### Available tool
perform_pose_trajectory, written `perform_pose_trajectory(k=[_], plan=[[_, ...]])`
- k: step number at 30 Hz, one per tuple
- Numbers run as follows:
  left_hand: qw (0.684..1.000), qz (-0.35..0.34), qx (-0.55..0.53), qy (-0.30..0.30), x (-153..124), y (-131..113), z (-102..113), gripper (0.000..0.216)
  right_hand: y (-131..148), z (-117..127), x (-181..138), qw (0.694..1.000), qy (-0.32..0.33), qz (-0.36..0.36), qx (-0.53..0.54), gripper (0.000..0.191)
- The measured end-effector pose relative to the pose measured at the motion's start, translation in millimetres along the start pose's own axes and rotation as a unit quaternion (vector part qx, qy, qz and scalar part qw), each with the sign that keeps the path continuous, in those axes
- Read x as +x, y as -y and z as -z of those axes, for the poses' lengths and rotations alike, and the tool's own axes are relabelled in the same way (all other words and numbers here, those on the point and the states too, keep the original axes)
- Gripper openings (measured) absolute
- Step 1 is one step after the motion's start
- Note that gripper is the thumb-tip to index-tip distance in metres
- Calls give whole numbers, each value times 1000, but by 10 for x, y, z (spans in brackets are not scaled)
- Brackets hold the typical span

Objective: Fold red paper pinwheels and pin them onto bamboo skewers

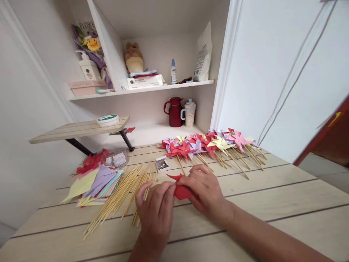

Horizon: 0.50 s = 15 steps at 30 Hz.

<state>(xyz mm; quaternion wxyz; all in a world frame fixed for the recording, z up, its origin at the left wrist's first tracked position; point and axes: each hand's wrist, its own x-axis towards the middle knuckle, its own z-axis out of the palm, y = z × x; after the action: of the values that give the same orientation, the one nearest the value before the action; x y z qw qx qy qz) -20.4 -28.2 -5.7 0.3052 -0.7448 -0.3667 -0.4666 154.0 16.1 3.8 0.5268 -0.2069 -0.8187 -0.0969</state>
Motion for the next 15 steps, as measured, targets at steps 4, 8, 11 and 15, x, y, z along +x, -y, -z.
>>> perform_pose_trajectory(k=[4,8,11,15], plan=[[1000,21,-8,-10,24,-10,-7,20,5,6,-9,1000,-2,5,-5,13],[999,39,-27,-8,51,-19,-27,18,-15,18,-29,1000,-3,27,-12,15],[999,36,-30,4,58,-15,-39,16,-28,17,-42,999,1,31,-15,16],[998,52,-29,3,59,-8,-43,15,-17,5,-35,1000,0,-1,-3,20]])
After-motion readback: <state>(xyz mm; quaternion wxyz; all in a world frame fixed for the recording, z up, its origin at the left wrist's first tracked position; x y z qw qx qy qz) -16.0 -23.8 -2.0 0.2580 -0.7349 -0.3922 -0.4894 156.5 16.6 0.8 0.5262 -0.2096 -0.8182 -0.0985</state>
